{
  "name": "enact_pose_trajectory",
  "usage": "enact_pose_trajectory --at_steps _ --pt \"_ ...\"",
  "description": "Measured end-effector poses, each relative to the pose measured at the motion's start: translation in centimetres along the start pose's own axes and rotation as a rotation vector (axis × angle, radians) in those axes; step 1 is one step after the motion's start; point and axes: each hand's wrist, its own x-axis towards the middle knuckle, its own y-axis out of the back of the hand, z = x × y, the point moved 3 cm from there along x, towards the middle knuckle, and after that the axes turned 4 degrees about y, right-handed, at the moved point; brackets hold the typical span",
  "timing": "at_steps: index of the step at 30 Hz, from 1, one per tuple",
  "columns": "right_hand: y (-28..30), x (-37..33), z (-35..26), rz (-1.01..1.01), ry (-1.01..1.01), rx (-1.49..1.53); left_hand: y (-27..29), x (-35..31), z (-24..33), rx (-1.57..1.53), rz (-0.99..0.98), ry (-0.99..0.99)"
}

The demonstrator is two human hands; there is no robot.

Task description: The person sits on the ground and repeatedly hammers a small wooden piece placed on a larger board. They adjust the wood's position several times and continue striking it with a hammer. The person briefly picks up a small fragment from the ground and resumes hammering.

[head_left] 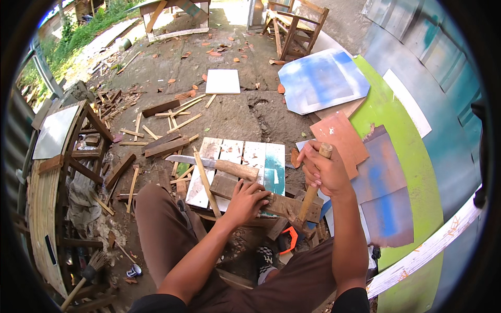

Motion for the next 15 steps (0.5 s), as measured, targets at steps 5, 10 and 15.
enact_pose_trajectory --at_steps 5,10,15 --pt "-0.3 3.8 1.2 -0.067 -0.136 -0.059 -0.3 -0.1 0.8 -0.053 -0.027 -0.023" --pt "-2.2 7.0 2.6 -0.208 -0.272 -0.149 -0.1 0.9 0.6 -0.087 -0.099 0.030" --pt "-3.9 8.8 4.0 -0.194 -0.272 -0.227 0.7 1.6 -0.7 -0.151 -0.146 0.052"
